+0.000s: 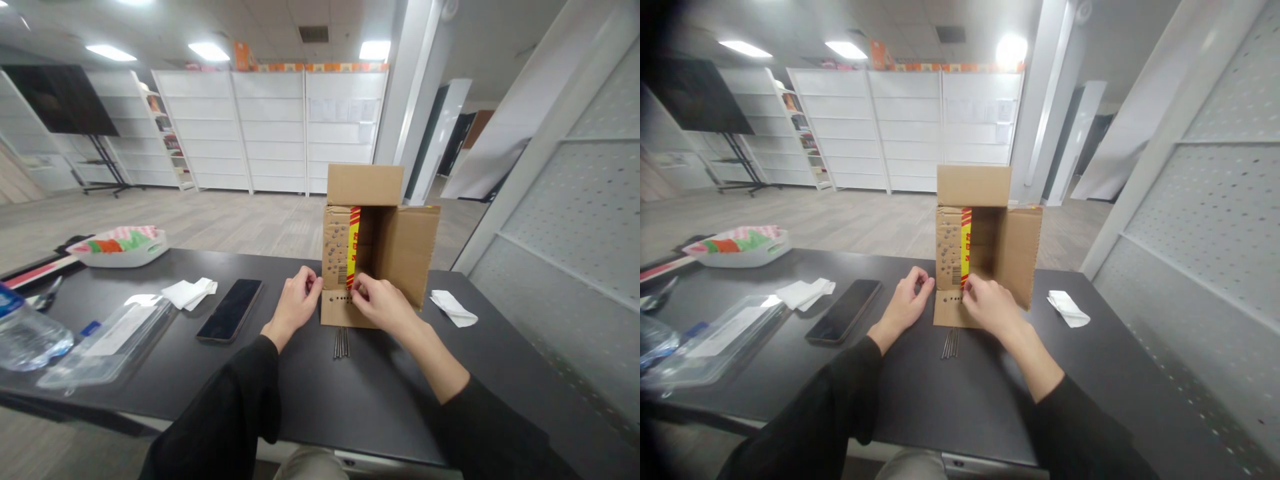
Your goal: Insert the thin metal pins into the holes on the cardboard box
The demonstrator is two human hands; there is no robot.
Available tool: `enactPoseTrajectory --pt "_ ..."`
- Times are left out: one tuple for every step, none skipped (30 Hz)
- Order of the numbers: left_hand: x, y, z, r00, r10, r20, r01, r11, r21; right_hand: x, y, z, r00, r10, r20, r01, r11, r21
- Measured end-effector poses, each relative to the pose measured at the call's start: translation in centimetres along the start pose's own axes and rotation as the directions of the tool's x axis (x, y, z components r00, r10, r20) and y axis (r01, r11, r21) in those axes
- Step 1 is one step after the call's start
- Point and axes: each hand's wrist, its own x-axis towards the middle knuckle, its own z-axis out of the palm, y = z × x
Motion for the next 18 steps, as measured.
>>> enactPoseTrajectory --pt "0.0 -0.1 0.1 1.000 0.001 -0.003 -0.001 1.000 0.000 -0.1 0.0 0.2 1.000 0.007 -0.008 -0.007 1.000 -0.001" --pt "0.0 -0.2 0.1 1.000 0.000 -0.010 -0.001 1.000 -0.002 -0.2 -0.1 0.3 1.000 0.014 -0.015 -0.014 1.000 -0.001" --pt "0.0 -0.3 0.2 1.000 -0.001 -0.020 0.001 1.000 -0.006 -0.3 -0.1 0.5 1.000 0.021 -0.021 -0.021 1.000 -0.002" --pt "-0.1 -0.4 0.2 0.999 -0.003 -0.033 0.002 1.000 -0.009 -0.4 -0.1 0.6 0.999 0.030 -0.025 -0.030 1.000 -0.001" --pt "-0.1 -0.5 0.3 0.999 -0.004 -0.047 0.003 1.000 -0.009 -0.5 0.0 0.7 0.999 0.041 -0.028 -0.041 0.999 -0.001" --pt "-0.1 -0.5 0.3 0.998 -0.003 -0.058 0.002 1.000 -0.006 -0.6 0.0 0.8 0.998 0.052 -0.028 -0.052 0.999 0.001" --pt "-0.1 -0.5 0.3 0.998 0.002 -0.065 -0.002 1.000 0.003 -0.6 0.1 0.9 0.998 0.062 -0.025 -0.062 0.998 0.004" --pt "-0.1 -0.4 0.4 0.998 0.011 -0.067 -0.009 1.000 0.017 -0.6 0.2 0.9 0.997 0.071 -0.020 -0.071 0.997 0.007" --pt "-0.1 -0.3 0.4 0.998 0.024 -0.064 -0.022 0.999 0.034 -0.7 0.3 1.0 0.997 0.082 -0.013 -0.082 0.997 0.007" --pt "0.0 -0.1 0.5 0.997 0.041 -0.057 -0.038 0.998 0.054 -0.7 0.4 1.0 0.996 0.091 -0.004 -0.091 0.996 0.004" --pt "0.1 0.1 0.6 0.997 0.063 -0.049 -0.059 0.995 0.074 -0.7 0.5 1.1 0.995 0.099 0.004 -0.099 0.995 -0.002" --pt "0.2 0.4 0.7 0.995 0.088 -0.039 -0.084 0.992 0.095 -0.7 0.6 1.1 0.994 0.106 0.012 -0.105 0.994 -0.011" --pt "0.3 0.8 0.8 0.993 0.113 -0.029 -0.110 0.988 0.111 -0.7 0.7 1.1 0.994 0.111 0.017 -0.111 0.994 -0.021" --pt "0.4 1.2 1.0 0.990 0.141 -0.018 -0.138 0.982 0.127 -0.8 0.7 1.1 0.993 0.114 0.021 -0.114 0.993 -0.030" --pt "0.6 1.6 1.2 0.987 0.162 -0.005 -0.160 0.977 0.138 -0.8 0.8 1.1 0.993 0.114 0.024 -0.114 0.993 -0.038" --pt "0.7 2.1 1.5 0.985 0.175 0.011 -0.175 0.975 0.140 -0.9 0.8 1.1 0.993 0.114 0.026 -0.113 0.993 -0.044" --pt "0.8 2.5 1.8 0.984 0.178 0.024 -0.179 0.974 0.136 -0.9 0.9 1.1 0.993 0.113 0.026 -0.111 0.993 -0.049" --pt "0.9 2.9 2.1 0.983 0.181 0.035 -0.184 0.974 0.130 -1.0 0.9 1.2 0.994 0.110 0.025 -0.108 0.993 -0.056"
